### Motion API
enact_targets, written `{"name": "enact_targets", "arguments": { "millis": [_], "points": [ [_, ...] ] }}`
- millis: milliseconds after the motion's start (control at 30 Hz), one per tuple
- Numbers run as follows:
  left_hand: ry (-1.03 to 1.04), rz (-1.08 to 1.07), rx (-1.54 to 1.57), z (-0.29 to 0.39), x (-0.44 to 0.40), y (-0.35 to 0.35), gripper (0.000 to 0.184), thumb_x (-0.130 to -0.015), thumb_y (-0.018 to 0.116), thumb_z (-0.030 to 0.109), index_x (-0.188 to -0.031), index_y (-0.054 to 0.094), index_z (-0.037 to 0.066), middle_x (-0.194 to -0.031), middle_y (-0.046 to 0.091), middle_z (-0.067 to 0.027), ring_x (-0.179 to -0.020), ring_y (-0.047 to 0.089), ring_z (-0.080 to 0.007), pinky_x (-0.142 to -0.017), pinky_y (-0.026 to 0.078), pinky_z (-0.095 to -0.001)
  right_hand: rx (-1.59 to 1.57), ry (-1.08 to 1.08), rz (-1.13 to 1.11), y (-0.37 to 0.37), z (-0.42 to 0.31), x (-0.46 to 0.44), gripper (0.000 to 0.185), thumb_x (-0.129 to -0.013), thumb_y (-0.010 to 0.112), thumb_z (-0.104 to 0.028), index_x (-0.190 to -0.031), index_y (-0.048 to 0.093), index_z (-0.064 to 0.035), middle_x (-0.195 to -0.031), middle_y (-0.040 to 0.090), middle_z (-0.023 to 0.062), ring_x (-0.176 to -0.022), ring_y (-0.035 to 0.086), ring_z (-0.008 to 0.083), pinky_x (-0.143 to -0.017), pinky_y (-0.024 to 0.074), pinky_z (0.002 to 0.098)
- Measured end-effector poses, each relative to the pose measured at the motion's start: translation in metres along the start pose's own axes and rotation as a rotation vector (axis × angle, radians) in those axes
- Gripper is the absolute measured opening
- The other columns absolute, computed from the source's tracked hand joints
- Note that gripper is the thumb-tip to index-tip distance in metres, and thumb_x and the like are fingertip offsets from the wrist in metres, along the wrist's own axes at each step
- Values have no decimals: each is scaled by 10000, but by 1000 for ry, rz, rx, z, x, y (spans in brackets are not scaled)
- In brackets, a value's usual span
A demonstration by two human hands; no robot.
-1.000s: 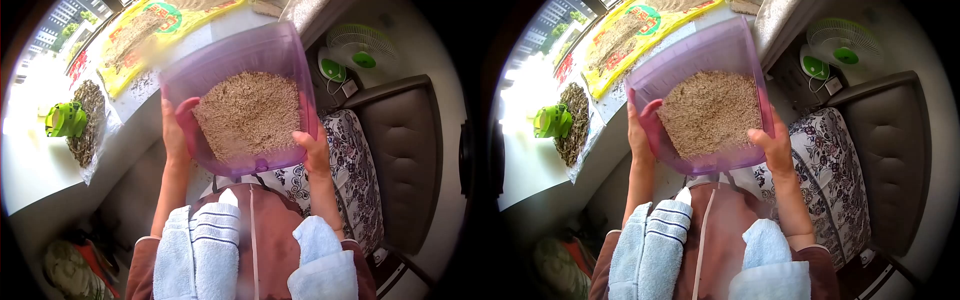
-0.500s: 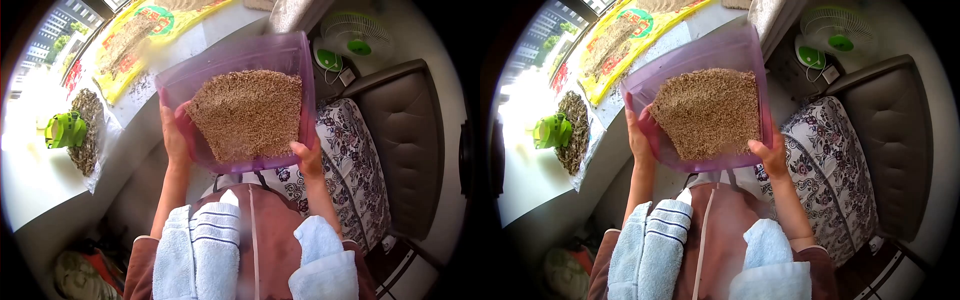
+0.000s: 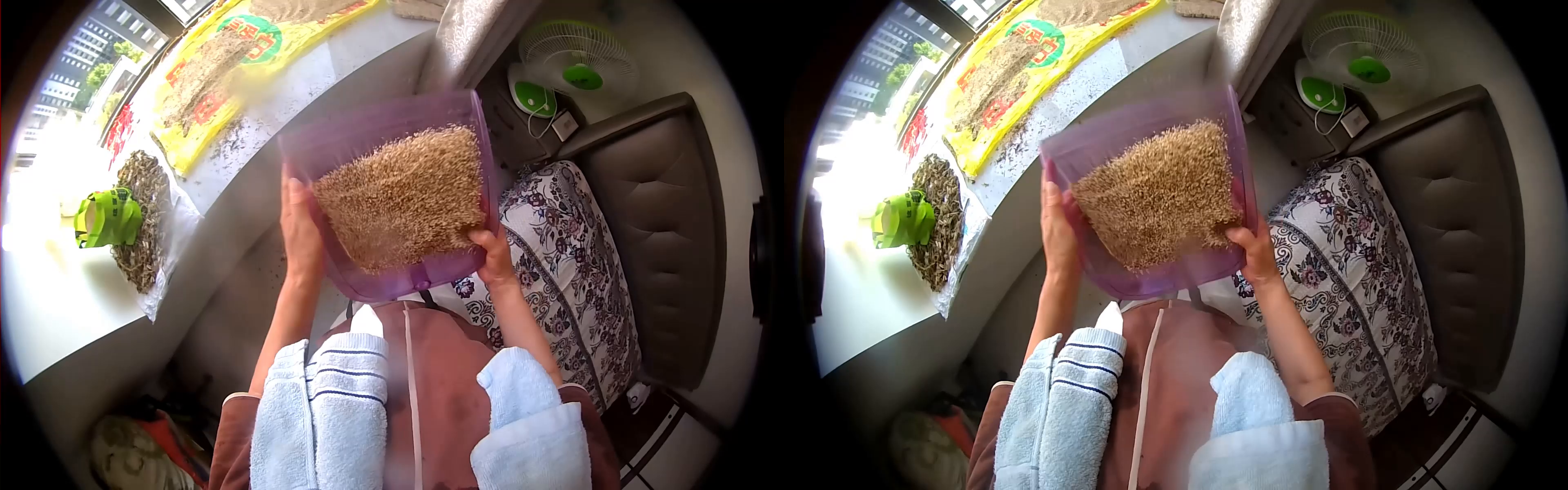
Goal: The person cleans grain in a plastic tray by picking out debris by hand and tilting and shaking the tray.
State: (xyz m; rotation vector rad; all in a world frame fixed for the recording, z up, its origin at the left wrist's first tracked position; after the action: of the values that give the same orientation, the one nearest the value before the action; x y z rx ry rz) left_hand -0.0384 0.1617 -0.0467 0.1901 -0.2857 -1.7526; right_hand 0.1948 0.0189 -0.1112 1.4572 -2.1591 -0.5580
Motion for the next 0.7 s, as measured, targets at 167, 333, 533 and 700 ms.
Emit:
{"name": "enact_targets", "arguments": {
  "millis": [167, 333, 533, 700],
  "points": [
    [-125, 26, -4, -26, 9, -5, 517, -1015, 274, 352, -1466, 197, 112, -1281, 476, -141, -1124, 511, -235, -982, 397, -348, 38, 55, 8, -8, -1, 5, 746, -704, 557, -90, -1410, 330, -8, -1413, 390, 88, -1291, 377, 193, -1074, 279, 308],
    [-96, -29, 321, 7, 9, 10, 524, -1011, 280, 376, -1471, 181, 145, -1216, 509, -156, -1059, 545, -245, -947, 429, -358, 298, -3, -57, 36, -62, 11, 770, -688, 566, -102, -1409, 317, 9, -1401, 402, 104, -1295, 376, 210, -1084, 269, 325],
    [19, -2, -152, -20, 0, -10, 525, -1007, 276, 395, -1477, 166, 188, -1290, 475, -220, -1137, 526, -274, -976, 418, -372, 6, 51, 6, -7, 13, 5, 794, -689, 574, -133, -1429, 304, -35, -1406, 396, 90, -1298, 372, 215, -1089, 261, 335],
    [-92, 23, 187, -10, 11, 0, 521, -1015, 272, 345, -1465, 193, 95, -1411, 376, -137, -1254, 424, -249, -1038, 349, -366, 140, 26, -37, 20, -35, 5, 790, -694, 583, -108, -1425, 301, -16, -1410, 386, 98, -1299, 368, 205, -1089, 257, 333]
  ]
}}
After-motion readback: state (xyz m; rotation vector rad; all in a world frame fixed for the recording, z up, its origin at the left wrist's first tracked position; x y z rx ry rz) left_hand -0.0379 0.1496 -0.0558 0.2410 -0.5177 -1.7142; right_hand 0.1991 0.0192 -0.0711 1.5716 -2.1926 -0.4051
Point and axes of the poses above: each hand's wrist, its own x-axis away from the middle knuckle, its own y-axis out of the palm, z = x × y, the point moved 3 cm from there along -x, towards the middle knuckle
